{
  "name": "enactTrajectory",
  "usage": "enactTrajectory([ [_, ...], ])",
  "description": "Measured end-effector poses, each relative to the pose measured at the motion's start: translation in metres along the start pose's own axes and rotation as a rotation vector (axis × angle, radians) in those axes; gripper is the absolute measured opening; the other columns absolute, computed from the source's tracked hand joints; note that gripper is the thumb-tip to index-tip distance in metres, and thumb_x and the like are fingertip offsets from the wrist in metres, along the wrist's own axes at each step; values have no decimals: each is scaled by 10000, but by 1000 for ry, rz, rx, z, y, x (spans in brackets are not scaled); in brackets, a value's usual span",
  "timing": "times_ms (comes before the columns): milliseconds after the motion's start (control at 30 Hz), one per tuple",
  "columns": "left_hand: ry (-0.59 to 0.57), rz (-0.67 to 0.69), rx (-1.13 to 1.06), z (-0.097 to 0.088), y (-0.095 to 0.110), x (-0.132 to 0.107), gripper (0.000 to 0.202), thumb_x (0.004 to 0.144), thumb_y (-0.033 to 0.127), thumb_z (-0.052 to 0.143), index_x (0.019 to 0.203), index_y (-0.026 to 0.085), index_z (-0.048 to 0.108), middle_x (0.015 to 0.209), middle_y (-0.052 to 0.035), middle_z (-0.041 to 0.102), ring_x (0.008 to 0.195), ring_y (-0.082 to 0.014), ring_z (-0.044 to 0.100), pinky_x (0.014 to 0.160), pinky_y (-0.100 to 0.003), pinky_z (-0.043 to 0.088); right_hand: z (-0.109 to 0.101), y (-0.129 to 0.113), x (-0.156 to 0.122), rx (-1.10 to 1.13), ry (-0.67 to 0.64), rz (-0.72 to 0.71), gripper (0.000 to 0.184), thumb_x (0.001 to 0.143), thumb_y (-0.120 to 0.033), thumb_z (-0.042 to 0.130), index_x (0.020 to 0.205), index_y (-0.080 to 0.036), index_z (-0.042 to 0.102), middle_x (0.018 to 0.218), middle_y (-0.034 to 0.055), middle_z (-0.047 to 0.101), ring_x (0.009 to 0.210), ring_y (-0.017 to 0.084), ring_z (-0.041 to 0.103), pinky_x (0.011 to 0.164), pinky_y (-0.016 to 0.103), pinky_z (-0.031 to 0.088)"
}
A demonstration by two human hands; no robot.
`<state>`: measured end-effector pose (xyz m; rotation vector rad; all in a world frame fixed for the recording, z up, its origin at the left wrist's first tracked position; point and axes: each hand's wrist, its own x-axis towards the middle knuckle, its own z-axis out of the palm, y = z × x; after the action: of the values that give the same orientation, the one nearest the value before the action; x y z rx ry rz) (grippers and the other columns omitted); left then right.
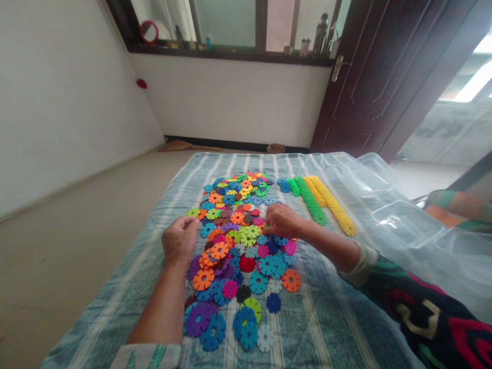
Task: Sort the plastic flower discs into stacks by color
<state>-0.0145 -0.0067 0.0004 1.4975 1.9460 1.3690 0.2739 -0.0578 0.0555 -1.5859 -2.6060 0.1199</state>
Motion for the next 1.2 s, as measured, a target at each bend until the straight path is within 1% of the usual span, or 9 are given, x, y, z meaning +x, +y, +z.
enactTrajectory([
  [133, -8, -1, -4, 0, 0, 0, 249, 654, 376, 607, 788, 189, 703, 739, -23, 713, 743, -211, 656, 713, -292, 489, 2, 2, 1, 49, 8, 28, 175, 760, -330, 702, 776, -160, 739, 952, 93, 688, 931, 217, 587, 740, 284, 405],
  [267, -2, 6, -5, 0, -1, 1, 239, 655, 376, 612, 783, 195, 702, 734, -19, 710, 739, -211, 655, 716, -297, 490, 5, 5, 5, 218, 9, 80, 87, 725, -218, 683, 766, -174, 747, 848, 51, 698, 815, 169, 595, 680, 250, 403],
  [433, 5, -6, -2, 1, 0, 0, 233, 651, 375, 616, 777, 197, 699, 710, -11, 700, 721, -208, 649, 701, -297, 485, 6, 9, 6, 429, 33, 74, 161, 683, -68, 613, 711, -165, 739, 769, 13, 704, 750, 123, 602, 684, 215, 421],
  [567, 4, 11, 5, -1, 2, 0, 226, 652, 372, 610, 768, 197, 694, 703, -10, 695, 720, -209, 645, 701, -298, 484, 7, 9, 5, 578, 81, 96, 155, 682, -62, 617, 719, -157, 733, 774, 5, 711, 760, 120, 620, 707, 212, 444],
  [700, 1, 8, 20, -2, 2, 1, 221, 652, 382, 614, 766, 208, 691, 703, -8, 697, 731, -217, 647, 706, -305, 493, 8, 17, 8, 645, 189, 82, 124, 719, -96, 634, 742, -168, 732, 811, 5, 719, 790, 119, 633, 757, 221, 458],
  [800, 7, 5, 19, -1, 0, 3, 222, 650, 385, 622, 769, 210, 689, 715, -10, 703, 733, -220, 651, 700, -306, 500, 4, 39, 13, 562, 297, 136, 110, 747, -124, 639, 762, -172, 737, 842, 21, 724, 815, 130, 637, 786, 236, 458],
  [900, 2, 6, 13, 0, -3, 4, 235, 654, 391, 618, 786, 210, 691, 730, -12, 707, 734, -219, 652, 698, -306, 504, -3, 73, 18, 379, 373, 269, 139, 765, -124, 618, 785, -177, 745, 877, 36, 727, 852, 154, 645, 808, 254, 460],
  [1067, 3, 10, 27, -1, -2, 3, 231, 662, 393, 618, 780, 208, 689, 732, -21, 703, 738, -218, 653, 705, -307, 500, -11, 124, 16, 108, 312, 471, 197, 799, -146, 583, 854, -200, 764, 948, 46, 740, 926, 180, 661, 810, 226, 453],
  [1200, 4, 5, 26, -1, 0, 3, 210, 666, 379, 620, 772, 213, 690, 724, -21, 697, 744, -225, 655, 716, -316, 493, -8, 141, 13, 38, 283, 505, 227, 798, -139, 564, 882, -185, 770, 982, 76, 742, 958, 206, 664, 810, 233, 453],
])
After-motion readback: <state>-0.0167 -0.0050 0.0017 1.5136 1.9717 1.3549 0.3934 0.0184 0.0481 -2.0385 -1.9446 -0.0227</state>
